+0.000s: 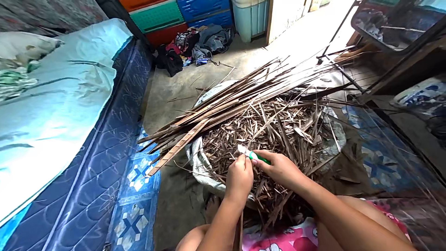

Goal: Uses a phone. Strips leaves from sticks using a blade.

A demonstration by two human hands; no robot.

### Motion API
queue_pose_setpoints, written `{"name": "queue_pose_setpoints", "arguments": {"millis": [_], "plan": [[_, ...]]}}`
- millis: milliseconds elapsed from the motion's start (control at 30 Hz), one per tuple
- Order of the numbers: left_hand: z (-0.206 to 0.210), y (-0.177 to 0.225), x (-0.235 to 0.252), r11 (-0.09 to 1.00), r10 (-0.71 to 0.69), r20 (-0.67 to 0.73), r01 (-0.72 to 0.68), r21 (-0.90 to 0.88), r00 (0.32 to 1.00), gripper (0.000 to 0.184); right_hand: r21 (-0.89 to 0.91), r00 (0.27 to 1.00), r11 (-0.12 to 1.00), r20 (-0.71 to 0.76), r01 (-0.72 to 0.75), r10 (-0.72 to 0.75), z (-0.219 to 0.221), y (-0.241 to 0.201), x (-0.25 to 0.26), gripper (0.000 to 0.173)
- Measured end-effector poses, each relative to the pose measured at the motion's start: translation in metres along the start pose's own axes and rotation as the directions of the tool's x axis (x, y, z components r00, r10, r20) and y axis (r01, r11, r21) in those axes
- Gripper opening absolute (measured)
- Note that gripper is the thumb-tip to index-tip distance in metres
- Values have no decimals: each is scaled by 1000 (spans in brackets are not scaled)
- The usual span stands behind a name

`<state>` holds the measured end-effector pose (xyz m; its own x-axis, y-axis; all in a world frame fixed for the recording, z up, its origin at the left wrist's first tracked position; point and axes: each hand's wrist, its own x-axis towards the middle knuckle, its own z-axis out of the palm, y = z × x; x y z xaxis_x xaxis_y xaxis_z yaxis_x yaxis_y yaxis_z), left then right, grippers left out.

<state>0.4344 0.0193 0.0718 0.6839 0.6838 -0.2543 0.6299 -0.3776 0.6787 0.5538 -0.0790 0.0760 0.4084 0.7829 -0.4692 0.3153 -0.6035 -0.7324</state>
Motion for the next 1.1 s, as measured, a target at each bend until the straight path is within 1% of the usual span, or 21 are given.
{"name": "queue_pose_setpoints", "arguments": {"millis": [33,100,167,200,233,267,333,400,500,533,667,867,1100], "plan": [[0,-1,0,1000,3,10,-3,-1,1000,35,28,1000,1000,23,-7,6,-1,0,0,47],[0,-1,-2,1000,10,31,-10,-13,999,35,126,991,991,130,-38,21,-3,1,0,49],[3,-2,-6,999,19,34,-18,-37,999,34,306,965,948,264,-82,-1,-9,2,0,55],[4,-2,-8,998,21,26,-19,-53,999,32,389,958,917,285,-86,-31,-12,3,-1,58],[5,-2,-9,998,22,12,-22,-67,1000,32,459,964,886,260,-68,-60,-14,4,-1,61],[5,-1,-11,996,21,6,-20,-84,1000,36,513,976,858,203,-36,-81,-15,5,-1,62],[3,5,-15,996,14,17,-13,-93,1000,44,586,991,810,99,12,-86,-17,6,1,60],[7,5,-17,993,44,-2,-44,-111,999,43,639,991,769,103,-4,-81,-19,6,2,59],[11,-1,-16,985,61,-3,-61,-160,998,42,664,973,744,210,-70,-96,-20,8,1,59],[10,-2,-16,982,56,6,-54,-182,998,42,677,971,732,217,-76,-100,-20,8,1,58],[7,-3,-17,967,49,24,-41,-251,999,41,748,988,662,127,-40,-83,-19,7,2,56],[6,1,-21,926,58,119,-9,-377,991,39,777,1000,629,-18,17,-5,-30,15,9,58],[8,1,-25,907,88,137,-23,-420,987,40,757,999,652,-29,40,-27,-41,22,8,58]]}}
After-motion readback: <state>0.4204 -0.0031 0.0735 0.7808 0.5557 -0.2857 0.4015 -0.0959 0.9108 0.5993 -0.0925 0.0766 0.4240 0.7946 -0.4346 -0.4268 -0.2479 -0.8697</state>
